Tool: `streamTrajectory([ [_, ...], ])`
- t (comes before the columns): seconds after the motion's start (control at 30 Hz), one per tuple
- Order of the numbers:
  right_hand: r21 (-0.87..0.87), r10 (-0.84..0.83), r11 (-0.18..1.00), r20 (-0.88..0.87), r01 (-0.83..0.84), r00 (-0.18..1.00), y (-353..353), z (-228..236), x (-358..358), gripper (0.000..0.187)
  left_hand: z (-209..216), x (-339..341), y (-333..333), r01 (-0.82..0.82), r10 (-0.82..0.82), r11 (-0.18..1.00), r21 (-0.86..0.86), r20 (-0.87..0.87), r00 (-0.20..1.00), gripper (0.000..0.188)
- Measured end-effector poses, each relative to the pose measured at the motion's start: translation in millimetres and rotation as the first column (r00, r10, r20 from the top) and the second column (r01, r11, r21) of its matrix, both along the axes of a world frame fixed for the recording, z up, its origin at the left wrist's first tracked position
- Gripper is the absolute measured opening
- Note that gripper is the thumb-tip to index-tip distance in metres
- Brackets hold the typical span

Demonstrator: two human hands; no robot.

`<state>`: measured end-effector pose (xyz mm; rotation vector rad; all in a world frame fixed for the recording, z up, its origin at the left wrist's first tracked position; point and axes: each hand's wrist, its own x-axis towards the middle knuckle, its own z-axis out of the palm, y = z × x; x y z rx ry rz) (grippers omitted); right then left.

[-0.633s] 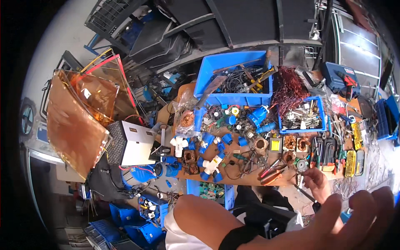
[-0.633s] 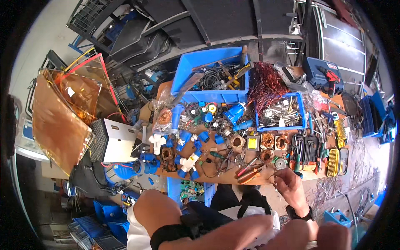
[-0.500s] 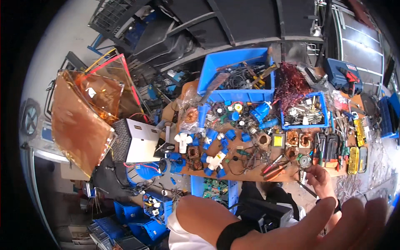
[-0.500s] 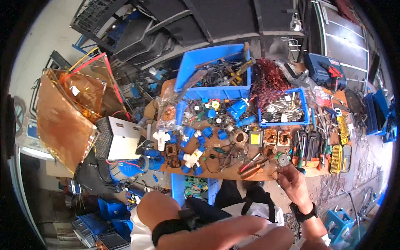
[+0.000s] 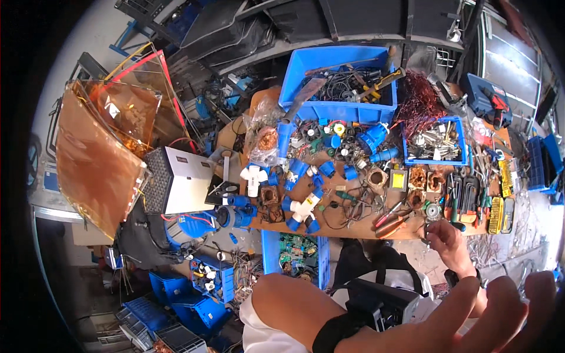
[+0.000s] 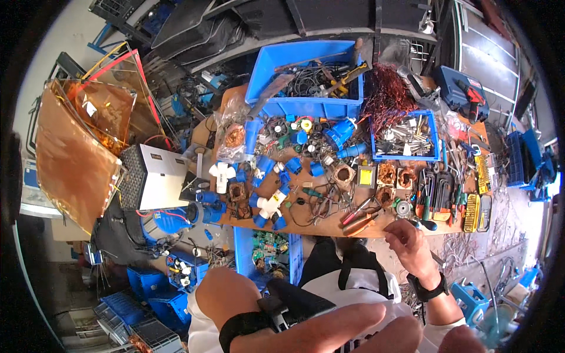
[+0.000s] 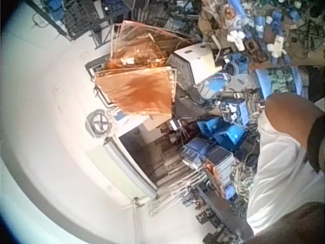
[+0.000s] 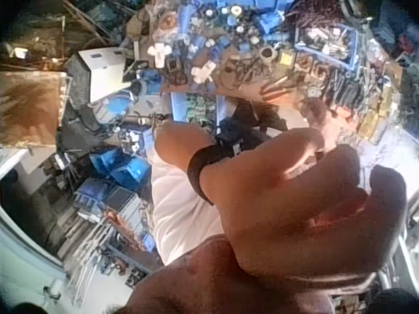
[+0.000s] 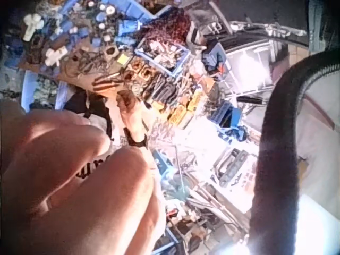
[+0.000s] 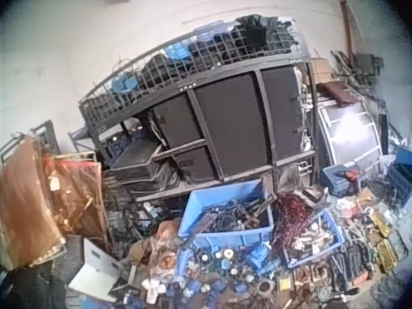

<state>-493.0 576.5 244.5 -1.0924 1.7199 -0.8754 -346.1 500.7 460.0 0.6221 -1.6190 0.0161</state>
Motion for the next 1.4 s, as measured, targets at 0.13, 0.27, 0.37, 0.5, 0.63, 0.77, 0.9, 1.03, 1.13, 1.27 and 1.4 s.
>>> streamTrajectory([
  [0.13, 0.065, 0.045, 0.997, -0.021, -0.043, 0.999, -13.3, 8.0, 25.0, 0.014, -5.6, 17.8, -6.7, -0.036, 0.033, 0.999, -0.026, -0.134, 0.990, 0.013],
  [0.27, 0.039, 0.012, 0.999, -0.041, -0.011, 0.999, -8.8, -11.5, 39.8, 0.015, -62.4, 101.4, -24.4, 0.396, -0.454, 0.890, 0.227, 0.521, 0.723, 0.027],
  [0.37, 0.031, 0.023, 0.999, -0.051, -0.021, 0.998, -18.4, -23.2, 46.4, 0.015, -153.0, 134.0, -63.5, 0.203, -0.591, 0.678, 0.706, 0.361, 0.721, 0.020],
  [0.5, 0.090, -0.039, 0.995, -0.065, 0.045, 0.997, -12.6, -31.6, 52.0, 0.016, -309.1, 220.9, -93.0, -0.313, -0.425, 0.543, 0.779, 0.577, 0.698, 0.018],
  [0.63, 0.197, -0.078, 0.976, -0.083, 0.093, 0.994, -10.1, -32.7, 61.0, 0.016, -446.1, 303.0, -81.4, -0.458, -0.346, 0.371, 0.808, 0.578, 0.739, 0.019],
  [0.77, 0.270, -0.099, 0.955, -0.100, 0.122, 0.990, -4.2, -40.8, 67.7, 0.016, -487.6, 311.2, -95.0, -0.482, -0.229, 0.449, 0.753, 0.618, 0.752, 0.035],
  [0.9, 0.285, -0.154, 0.942, -0.103, 0.177, 0.983, 4.1, -37.1, 77.7, 0.016, -499.6, 283.2, -131.5, -0.565, -0.204, 0.527, 0.635, 0.740, 0.641, 0.052],
  [1.03, 0.317, -0.211, 0.917, -0.131, 0.242, 0.969, 23.9, -29.5, 83.9, 0.016, -520.0, 262.3, -151.7, -0.653, -0.224, 0.555, 0.515, 0.849, 0.479, 0.058],
  [1.13, 0.357, -0.303, 0.874, -0.131, 0.330, 0.944, 33.0, -19.4, 87.5, 0.013, -536.1, 252.5, -158.3, -0.680, -0.254, 0.556, 0.478, 0.877, 0.408, 0.058],
  [1.27, 0.329, -0.421, 0.848, -0.061, 0.416, 0.905, 54.9, -22.4, 87.4, 0.010, -542.8, 246.9, -161.1, -0.699, -0.291, 0.554, 0.451, 0.892, 0.345, 0.055],
  [1.4, 0.333, -0.451, 0.840, -0.011, 0.429, 0.892, 58.0, -20.3, 87.4, 0.011, -556.8, 256.9, -160.3, -0.691, -0.315, 0.559, 0.459, 0.888, 0.335, 0.053],
])
